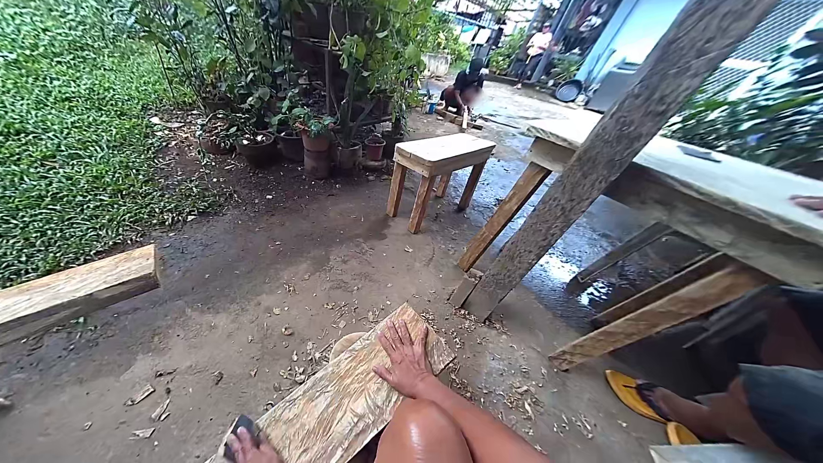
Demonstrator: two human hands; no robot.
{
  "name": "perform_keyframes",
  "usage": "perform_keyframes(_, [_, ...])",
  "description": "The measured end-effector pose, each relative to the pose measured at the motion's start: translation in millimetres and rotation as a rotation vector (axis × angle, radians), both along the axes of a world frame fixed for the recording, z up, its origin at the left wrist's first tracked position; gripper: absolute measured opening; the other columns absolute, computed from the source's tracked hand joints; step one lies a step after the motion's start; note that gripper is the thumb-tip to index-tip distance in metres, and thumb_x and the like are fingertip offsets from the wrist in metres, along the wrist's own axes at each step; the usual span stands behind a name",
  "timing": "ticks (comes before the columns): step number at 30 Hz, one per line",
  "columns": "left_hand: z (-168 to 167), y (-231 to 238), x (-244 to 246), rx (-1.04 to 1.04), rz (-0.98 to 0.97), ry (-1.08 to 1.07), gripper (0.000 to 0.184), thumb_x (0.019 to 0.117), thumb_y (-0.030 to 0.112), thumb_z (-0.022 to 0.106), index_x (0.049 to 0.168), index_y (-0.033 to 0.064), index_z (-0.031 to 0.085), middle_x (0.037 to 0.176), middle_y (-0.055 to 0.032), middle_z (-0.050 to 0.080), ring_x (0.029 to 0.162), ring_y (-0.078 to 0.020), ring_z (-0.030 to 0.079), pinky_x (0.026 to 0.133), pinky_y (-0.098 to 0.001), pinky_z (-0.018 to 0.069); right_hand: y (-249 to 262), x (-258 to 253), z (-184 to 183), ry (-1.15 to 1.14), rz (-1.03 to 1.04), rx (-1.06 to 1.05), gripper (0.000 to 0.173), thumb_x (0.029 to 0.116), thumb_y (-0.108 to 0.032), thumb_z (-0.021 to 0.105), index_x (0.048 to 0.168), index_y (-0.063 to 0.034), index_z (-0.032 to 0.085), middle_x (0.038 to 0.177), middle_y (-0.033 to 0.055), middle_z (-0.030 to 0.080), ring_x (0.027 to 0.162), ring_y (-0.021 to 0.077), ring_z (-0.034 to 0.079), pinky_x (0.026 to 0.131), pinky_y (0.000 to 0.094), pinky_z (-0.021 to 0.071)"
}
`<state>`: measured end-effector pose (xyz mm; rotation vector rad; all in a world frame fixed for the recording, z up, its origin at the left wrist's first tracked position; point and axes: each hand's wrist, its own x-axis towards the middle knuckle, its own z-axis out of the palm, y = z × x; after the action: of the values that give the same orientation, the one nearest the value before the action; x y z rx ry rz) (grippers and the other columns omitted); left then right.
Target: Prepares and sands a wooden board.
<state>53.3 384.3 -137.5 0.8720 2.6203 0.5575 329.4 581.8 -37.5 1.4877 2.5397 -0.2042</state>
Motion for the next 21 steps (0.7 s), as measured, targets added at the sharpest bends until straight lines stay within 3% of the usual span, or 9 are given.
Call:
perform_keyframes(1, [7.6,10.1,15.7,0.01,-0.06,0.013,0.059,0.1094,0.029,0.038,0.161,0.001,0.03,0.168,-0.0252,0.023,0.154,-0.0526,0.016,0.117,-0.0769,0.0142,1.3,-1.1,2.1,-0.011,0.001,-0.01,0.086,0.0957,-0.076,0.023,0.165,-0.026,0.016,0.173,0.0103,0.004,0.158,0.0414,-0.005,0.108,0.0841,-0.0078])
perform_keyframes(4, [33.4,32.0,80.9,0.207,-0.496,0.075,0.057,0.1029,0.018,0.05,0.155,-0.0016,0.042,0.163,-0.0263,0.035,0.151,-0.0546,0.026,0.118,-0.0761,0.0158,2.6,-5.4,3.7,-0.028,-0.016,-0.004,0.087,0.0942,-0.078,0.025,0.165,-0.0276,0.018,0.173,0.0119,0.007,0.158,0.043,-0.001,0.107,0.0851,-0.0062])
perform_keyframes(7, [13.7,34.1,93.7,0.35,-0.703,0.179,0.055,0.0987,0.023,0.046,0.151,0.0049,0.053,0.159,-0.0173,0.046,0.147,-0.0524,0.035,0.113,-0.0784,0.0216,0.2,-6.2,0.0,0.016,-0.054,0.037,0.089,0.0906,-0.082,0.029,0.163,-0.0309,0.025,0.172,0.0108,0.014,0.157,0.0429,0.005,0.108,0.0844,-0.005])
perform_keyframes(9, [1.7,22.3,68.7,0.335,-0.661,0.196,0.054,0.1018,0.024,0.044,0.151,0.0033,0.051,0.16,-0.0193,0.044,0.148,-0.0524,0.034,0.115,-0.0773,0.0208,-5.1,-2.0,-8.0,0.054,-0.07,0.119,0.089,0.0897,-0.084,0.028,0.162,-0.0328,0.028,0.171,0.01,0.019,0.157,0.0418,0.009,0.109,0.0836,-0.004])
perform_keyframes(12, [-1.4,3.0,19.8,0.199,-0.408,0.133,0.055,0.1063,0.022,0.041,0.158,0.0014,0.039,0.165,-0.0234,0.033,0.152,-0.0534,0.023,0.117,-0.0772,0.0135,-17.0,1.0,-21.5,0.118,-0.113,0.256,0.087,0.0882,-0.084,0.031,0.158,-0.0329,0.038,0.168,0.0107,0.03,0.155,0.0429,0.019,0.109,0.0841,-0.0003])
perform_keyframes(16, [10.0,4.4,-4.6,0.051,-0.098,-0.04,0.055,0.1103,0.023,0.038,0.161,0.0025,0.032,0.169,-0.0217,0.022,0.155,-0.052,0.015,0.116,-0.0782,0.0098,-26.0,1.4,-1.8,0.077,-0.196,0.092,0.086,0.0879,-0.083,0.039,0.159,-0.034,0.036,0.169,0.0102,0.027,0.157,0.043,0.013,0.109,0.0841,-0.0021])
perform_keyframes(18, [21.9,9.4,6.3,0.001,-0.099,-0.093,0.057,0.1109,0.025,0.037,0.162,0.0028,0.028,0.17,-0.0218,0.019,0.156,-0.0512,0.011,0.117,-0.0777,0.0088,-22.9,5.0,18.9,0.082,-0.232,-0.038,0.08,0.0918,-0.076,0.044,0.158,-0.0312,0.038,0.169,0.0088,0.026,0.157,0.0392,0.011,0.113,0.0801,-0.0021])
perform_keyframes(19, [28.6,11.0,20.2,0.017,-0.165,-0.085,0.058,0.1099,0.025,0.039,0.161,0.0011,0.028,0.169,-0.0241,0.02,0.155,-0.0527,0.012,0.116,-0.0783,0.0103,-21.8,7.8,24.3,0.111,-0.262,-0.05,0.078,0.093,-0.072,0.047,0.157,-0.027,0.041,0.168,0.0103,0.029,0.157,0.0384,0.014,0.115,0.0774,-0.0005])
perform_keyframes(21, [45.4,16.8,64.5,0.116,-0.42,-0.023,0.057,0.1047,0.019,0.048,0.157,-0.001,0.037,0.165,-0.0262,0.03,0.153,-0.0535,0.021,0.117,-0.0768,0.0148,-19.3,12.1,32.6,0.169,-0.36,-0.062,0.079,0.0942,-0.065,0.053,0.158,-0.0206,0.039,0.169,0.0165,0.023,0.158,0.0408,0.008,0.118,0.0748,0.0012])
